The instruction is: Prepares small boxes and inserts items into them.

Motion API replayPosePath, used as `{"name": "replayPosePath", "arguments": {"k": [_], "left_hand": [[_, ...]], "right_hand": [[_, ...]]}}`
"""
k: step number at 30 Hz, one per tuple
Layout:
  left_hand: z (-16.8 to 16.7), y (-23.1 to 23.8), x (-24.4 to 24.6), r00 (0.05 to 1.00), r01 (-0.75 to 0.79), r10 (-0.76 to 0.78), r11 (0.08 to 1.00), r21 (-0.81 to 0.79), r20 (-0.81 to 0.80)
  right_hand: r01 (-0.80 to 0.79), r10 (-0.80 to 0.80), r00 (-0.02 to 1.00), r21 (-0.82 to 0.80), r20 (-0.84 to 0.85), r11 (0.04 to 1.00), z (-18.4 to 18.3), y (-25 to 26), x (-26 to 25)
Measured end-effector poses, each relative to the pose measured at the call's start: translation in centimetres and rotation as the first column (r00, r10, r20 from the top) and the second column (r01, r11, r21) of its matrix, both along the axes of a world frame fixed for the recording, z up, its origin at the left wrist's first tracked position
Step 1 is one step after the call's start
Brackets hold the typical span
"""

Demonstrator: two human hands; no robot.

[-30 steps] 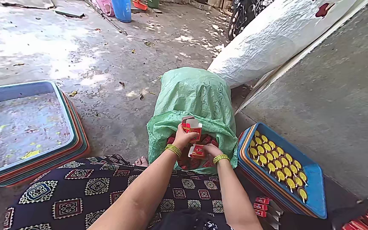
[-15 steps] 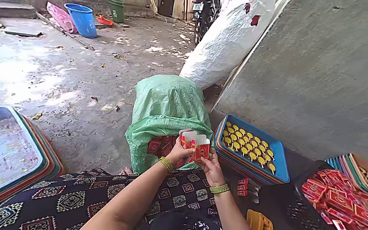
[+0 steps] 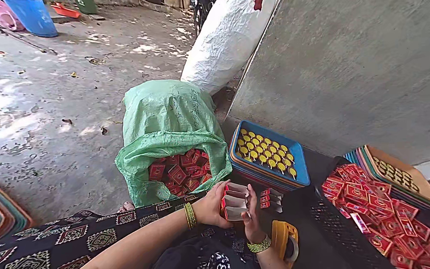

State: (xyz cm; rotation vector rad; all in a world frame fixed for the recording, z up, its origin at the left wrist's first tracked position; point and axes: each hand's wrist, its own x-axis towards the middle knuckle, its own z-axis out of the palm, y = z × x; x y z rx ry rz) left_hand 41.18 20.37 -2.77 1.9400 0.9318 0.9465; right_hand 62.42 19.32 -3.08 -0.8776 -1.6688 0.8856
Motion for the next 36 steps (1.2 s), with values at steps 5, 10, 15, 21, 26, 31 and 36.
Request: {"name": "replayPosePath", "arguments": {"k": [5,10,15,21,26,31,36], "left_hand": [[-1.3,-0.7,1.2,0.993,-0.014,0.020,0.999,-0.053,0.114],[-2.2,0.4,1.0,0.970,-0.017,0.015,1.000,0.007,0.244],[-2.3,0.4,0.7,0.985,-0.024,0.019,0.999,0.023,0.172],[-2.6,0.3,0.4,0.991,-0.039,0.031,0.998,0.058,0.128],[-2.7,0.5,0.3,0.994,-0.031,0.025,0.998,0.054,0.108],[-2.9,0.6,0.3,0.993,-0.029,0.023,0.998,0.057,0.114],[-2.5,0.4,0.4,0.995,-0.031,0.025,0.998,0.057,0.098]], "right_hand": [[-0.194,0.184,0.981,-0.225,-0.063,0.955,0.4,-1.0,0.5],[0.077,-0.045,0.972,-0.132,0.229,0.988,4.0,9.8,3.5],[0.685,-0.254,0.371,-0.079,0.894,0.724,5.4,21.8,2.5],[0.783,-0.192,0.333,-0.158,0.923,0.601,5.5,25.0,0.7],[0.671,-0.552,0.611,0.000,0.567,0.742,5.6,21.4,2.4],[0.163,-0.204,0.974,0.324,0.098,0.932,8.9,11.9,2.1],[-0.142,-0.015,0.939,0.427,0.344,0.893,9.9,6.6,1.1]]}}
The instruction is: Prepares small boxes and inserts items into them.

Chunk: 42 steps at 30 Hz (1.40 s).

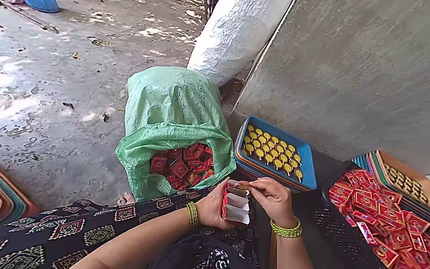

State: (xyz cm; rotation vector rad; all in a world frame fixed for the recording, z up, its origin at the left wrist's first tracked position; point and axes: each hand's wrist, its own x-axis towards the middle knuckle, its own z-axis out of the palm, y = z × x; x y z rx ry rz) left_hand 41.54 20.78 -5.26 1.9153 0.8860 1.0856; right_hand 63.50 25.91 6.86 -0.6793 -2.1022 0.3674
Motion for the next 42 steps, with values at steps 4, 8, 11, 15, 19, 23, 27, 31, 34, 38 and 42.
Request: {"name": "replayPosePath", "arguments": {"k": [4,8,11,15,19,23,27,31,34,38,42], "left_hand": [[-0.3,-0.1,0.0,1.000,0.000,0.000,0.999,0.032,0.002],[-0.1,-0.2,0.0,1.000,-0.009,0.009,1.000,0.012,-0.010],[0.1,-0.2,0.0,1.000,-0.001,0.001,1.000,0.006,-0.008],[0.0,0.0,-0.1,1.000,-0.003,0.003,1.000,-0.009,-0.011],[0.3,0.1,-0.2,1.000,0.001,-0.002,0.998,-0.057,-0.014],[0.0,0.3,-0.2,1.000,0.003,-0.003,0.999,-0.045,-0.006],[0.1,0.3,-0.2,1.000,0.004,-0.004,0.999,-0.047,-0.008],[0.2,0.1,-0.1,1.000,0.005,-0.006,0.999,-0.041,-0.020],[0.0,0.0,0.0,1.000,0.003,-0.003,1.000,-0.017,-0.005],[-0.1,-0.1,0.1,1.000,-0.012,0.012,1.000,0.006,-0.009],[-0.2,-0.1,0.1,1.000,-0.004,0.004,1.000,0.003,-0.011]], "right_hand": [[-0.016,0.028,0.989,-0.083,0.144,0.996,-0.4,0.2,-0.4],[0.262,-0.240,0.955,-0.115,0.174,0.958,-0.1,5.3,-0.4],[0.688,-0.472,0.661,-0.222,0.583,0.691,-1.2,12.2,-1.2],[0.880,-0.330,0.384,-0.235,0.862,0.412,-4.1,19.2,-3.3],[0.907,-0.394,0.394,-0.283,0.830,0.311,-4.9,20.1,-4.3],[0.823,-0.615,0.567,-0.354,0.548,0.444,-4.2,17.6,-2.9],[0.530,-0.530,0.848,-0.070,0.020,0.845,-2.2,10.7,-0.7],[0.103,-0.094,0.991,0.090,-0.098,0.991,0.4,2.7,0.7],[0.066,-0.066,0.998,0.109,-0.006,0.992,0.1,-0.8,0.8],[0.151,-0.176,0.979,0.216,0.099,0.965,-0.6,-2.1,0.7],[0.093,-0.124,0.971,0.155,0.206,0.984,-0.5,-1.9,0.3]]}}
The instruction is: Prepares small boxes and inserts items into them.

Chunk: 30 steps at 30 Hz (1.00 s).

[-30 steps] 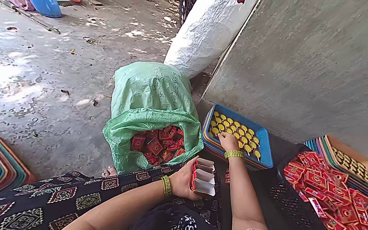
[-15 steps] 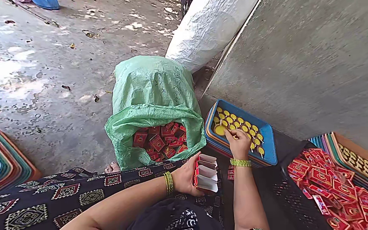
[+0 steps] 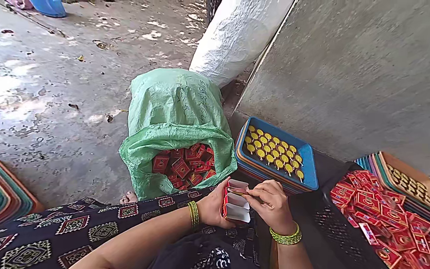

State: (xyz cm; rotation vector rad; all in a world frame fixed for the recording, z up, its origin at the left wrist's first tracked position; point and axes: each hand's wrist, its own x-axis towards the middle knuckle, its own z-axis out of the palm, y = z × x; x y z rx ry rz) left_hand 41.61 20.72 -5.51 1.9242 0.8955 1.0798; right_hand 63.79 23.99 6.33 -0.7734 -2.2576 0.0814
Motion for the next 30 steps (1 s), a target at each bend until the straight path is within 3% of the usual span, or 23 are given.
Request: {"name": "replayPosePath", "arguments": {"k": [3,6,8,9,10,12,16,19,22,24,27,30], "left_hand": [[0.3,0.1,0.0,1.000,0.011,-0.011,1.000,-0.025,0.015],[0.1,0.1,-0.1,1.000,0.004,-0.003,0.999,-0.040,0.017],[-0.1,0.1,-0.1,1.000,0.004,-0.004,1.000,-0.030,0.009],[-0.1,0.2,-0.1,1.000,0.006,-0.006,0.999,-0.033,0.007],[0.0,0.2,-0.1,1.000,0.006,-0.006,0.999,-0.037,0.007],[0.2,0.1,-0.2,1.000,0.003,-0.002,0.999,-0.049,0.007],[0.3,0.3,-0.3,1.000,-0.001,0.001,0.999,-0.052,0.005],[0.3,0.4,-0.3,1.000,0.003,-0.003,0.999,-0.045,0.009],[0.3,0.4,-0.3,1.000,0.006,-0.006,0.999,-0.053,0.005],[0.3,0.3,-0.3,1.000,0.002,-0.001,0.999,-0.048,0.012],[0.4,0.3,-0.3,1.000,0.006,-0.005,0.999,-0.044,0.016],[0.3,0.2,-0.2,1.000,0.000,0.001,1.000,-0.025,0.017]], "right_hand": [[-0.012,0.013,1.000,-0.095,0.011,0.995,0.5,1.2,-0.3],[0.202,-0.203,0.979,-0.143,0.003,0.969,0.2,6.1,0.1],[0.494,-0.459,0.869,-0.266,0.185,0.828,-0.9,10.9,0.3],[0.620,-0.522,0.783,-0.358,0.337,0.699,-1.2,13.4,0.2],[0.708,-0.529,0.705,-0.421,0.472,0.568,-1.7,16.1,-0.1],[0.793,-0.505,0.609,-0.466,0.611,0.392,-3.5,20.4,-0.9],[0.861,-0.570,0.500,-0.448,0.652,0.243,-4.4,23.0,-3.3],[0.839,-0.658,0.496,-0.509,0.567,0.193,-4.5,23.3,-3.7],[0.802,-0.738,0.518,-0.546,0.433,0.242,-4.6,22.9,-2.4],[0.788,-0.765,0.548,-0.515,0.338,0.336,-3.6,20.9,-1.9],[0.674,-0.725,0.686,-0.429,0.061,0.601,-2.4,16.5,-0.6],[0.317,-0.407,0.857,-0.299,-0.316,0.900,-1.0,11.0,0.7]]}}
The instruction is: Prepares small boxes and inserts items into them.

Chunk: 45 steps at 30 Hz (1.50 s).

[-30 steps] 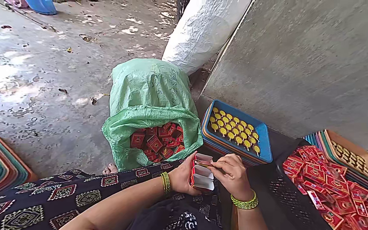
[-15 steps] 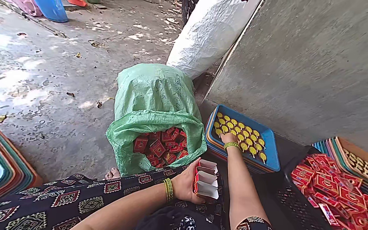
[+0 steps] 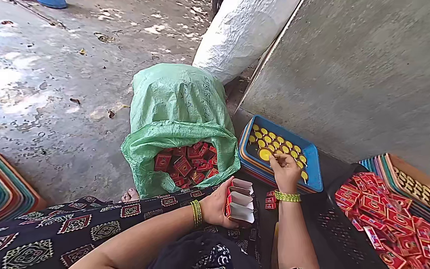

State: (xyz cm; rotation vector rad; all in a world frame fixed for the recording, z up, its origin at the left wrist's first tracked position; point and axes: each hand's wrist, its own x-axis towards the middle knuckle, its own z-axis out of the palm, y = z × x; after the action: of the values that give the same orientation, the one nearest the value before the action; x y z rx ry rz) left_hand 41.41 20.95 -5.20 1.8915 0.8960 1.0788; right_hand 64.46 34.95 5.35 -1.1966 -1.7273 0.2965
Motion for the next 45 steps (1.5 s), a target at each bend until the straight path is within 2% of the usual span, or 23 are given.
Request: {"name": "replayPosePath", "arguments": {"k": [2,5,10,12,14,15,17,19,21,23,26,30,33,37,39,41,43,45], "left_hand": [[0.0,0.0,0.1,1.000,0.002,-0.002,1.000,-0.005,0.003],[-0.1,-0.1,0.2,1.000,-0.005,0.005,1.000,0.005,0.002],[0.1,-0.3,0.2,0.999,-0.007,0.008,1.000,0.026,-0.032],[0.1,-0.4,0.2,1.000,-0.009,0.009,1.000,0.025,-0.027],[0.1,-0.4,0.2,1.000,-0.009,0.009,1.000,0.006,-0.023],[0.1,-0.4,0.2,1.000,-0.009,0.010,1.000,0.002,-0.017],[0.1,-0.3,0.1,1.000,-0.006,0.006,1.000,-0.001,-0.025],[-0.1,-0.2,0.2,1.000,-0.006,0.006,1.000,-0.002,-0.021],[-0.1,-0.1,0.1,1.000,-0.004,0.004,1.000,-0.005,-0.014],[-0.1,0.0,0.1,1.000,0.000,0.000,1.000,-0.016,-0.007],[-0.1,0.0,-0.1,1.000,0.002,-0.003,1.000,-0.029,-0.013],[0.0,0.1,-0.1,1.000,0.006,-0.006,1.000,-0.025,-0.013],[0.0,0.2,0.0,1.000,0.002,-0.002,1.000,-0.024,-0.013],[-0.3,0.1,0.1,1.000,-0.010,0.010,1.000,-0.011,-0.013],[-0.4,-0.1,0.1,1.000,-0.012,0.011,1.000,-0.011,-0.028],[-0.3,-0.1,0.1,1.000,-0.013,0.013,1.000,0.002,-0.023],[-0.2,-0.1,0.1,1.000,-0.012,0.012,1.000,0.014,-0.008],[0.1,-0.2,0.1,1.000,-0.013,0.013,1.000,0.001,-0.001]], "right_hand": [[-0.255,0.267,0.957,0.109,-0.115,0.961,1.8,-4.4,0.1],[-0.458,0.465,0.885,0.170,-0.004,0.873,3.4,-9.6,0.4],[-0.530,0.469,0.792,0.060,0.390,0.846,3.5,-13.3,-0.7],[-0.537,0.477,0.763,0.017,0.436,0.843,3.3,-12.9,-1.4],[-0.473,0.433,0.816,0.012,0.384,0.881,3.4,-11.1,-1.5],[-0.393,0.360,0.854,0.012,0.375,0.919,3.4,-9.5,-1.4],[-0.109,0.112,0.888,-0.034,0.446,0.994,2.6,-4.8,-0.6],[0.206,-0.064,0.828,-0.197,0.557,0.958,0.6,1.0,0.3],[0.402,-0.090,0.753,-0.348,0.652,0.847,-1.5,6.5,0.9],[0.499,-0.066,0.695,-0.414,0.716,0.761,-3.2,10.0,1.4],[0.572,0.000,0.621,-0.453,0.784,0.684,-4.6,12.7,1.8],[0.572,0.018,0.607,-0.453,0.794,0.684,-4.6,13.1,2.2],[0.524,0.037,0.630,-0.459,0.776,0.717,-4.0,12.2,2.3],[0.376,0.037,0.756,-0.479,0.654,0.793,-3.5,10.6,2.5],[0.286,-0.006,0.836,-0.425,0.549,0.859,-2.9,8.6,2.5],[0.155,-0.019,0.911,-0.299,0.412,0.941,-1.5,5.6,2.2],[-0.079,0.118,0.960,-0.159,0.255,0.984,0.4,1.4,1.8],[-0.322,0.332,0.930,-0.084,0.159,0.943,2.8,-3.7,1.1]]}}
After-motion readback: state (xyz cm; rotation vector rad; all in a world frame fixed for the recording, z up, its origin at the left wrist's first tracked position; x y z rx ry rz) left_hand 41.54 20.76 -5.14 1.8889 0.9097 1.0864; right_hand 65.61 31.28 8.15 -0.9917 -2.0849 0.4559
